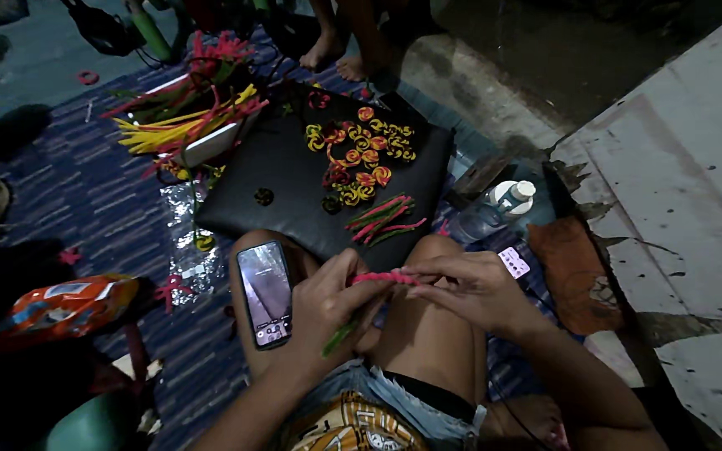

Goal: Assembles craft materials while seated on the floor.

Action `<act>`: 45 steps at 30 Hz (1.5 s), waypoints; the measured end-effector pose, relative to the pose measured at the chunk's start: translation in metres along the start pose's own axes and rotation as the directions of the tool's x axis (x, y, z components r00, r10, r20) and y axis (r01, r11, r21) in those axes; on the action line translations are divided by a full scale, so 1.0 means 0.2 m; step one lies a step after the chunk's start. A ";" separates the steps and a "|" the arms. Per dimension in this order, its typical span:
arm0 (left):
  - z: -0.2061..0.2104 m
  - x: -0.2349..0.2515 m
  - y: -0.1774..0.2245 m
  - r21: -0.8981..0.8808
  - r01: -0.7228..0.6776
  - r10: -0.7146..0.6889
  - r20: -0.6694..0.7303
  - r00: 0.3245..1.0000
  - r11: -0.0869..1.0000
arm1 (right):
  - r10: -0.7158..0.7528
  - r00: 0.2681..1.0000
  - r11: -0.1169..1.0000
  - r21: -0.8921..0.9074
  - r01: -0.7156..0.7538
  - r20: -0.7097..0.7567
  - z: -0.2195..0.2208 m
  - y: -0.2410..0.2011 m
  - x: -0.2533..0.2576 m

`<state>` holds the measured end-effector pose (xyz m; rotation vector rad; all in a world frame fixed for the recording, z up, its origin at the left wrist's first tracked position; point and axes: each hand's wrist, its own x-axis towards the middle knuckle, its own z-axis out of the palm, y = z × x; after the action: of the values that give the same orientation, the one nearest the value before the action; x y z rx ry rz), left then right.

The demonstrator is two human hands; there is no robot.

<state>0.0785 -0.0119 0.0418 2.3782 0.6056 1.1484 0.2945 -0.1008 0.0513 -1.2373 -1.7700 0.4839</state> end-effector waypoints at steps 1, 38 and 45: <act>0.01 -0.01 -0.01 -0.038 0.004 -0.005 -0.026 1.000 0.999 | 0.034 0.999 0.997 0.076 -0.033 0.001 0.00 -0.01 0.00; 0.11 -0.37 0.01 -0.087 -0.178 0.184 0.057 0.981 0.980 | 0.703 0.589 0.258 0.629 -0.733 0.399 0.13 0.23 -0.15; -0.03 -0.34 -0.16 -0.286 0.515 -0.496 0.139 0.857 0.808 | 0.346 0.933 0.937 -0.010 -0.349 -0.094 0.10 0.19 -0.10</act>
<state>0.0287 -0.0225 -0.0141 1.8118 0.8971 0.8543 0.3004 -0.0992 0.0044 -1.5776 -1.4887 0.5960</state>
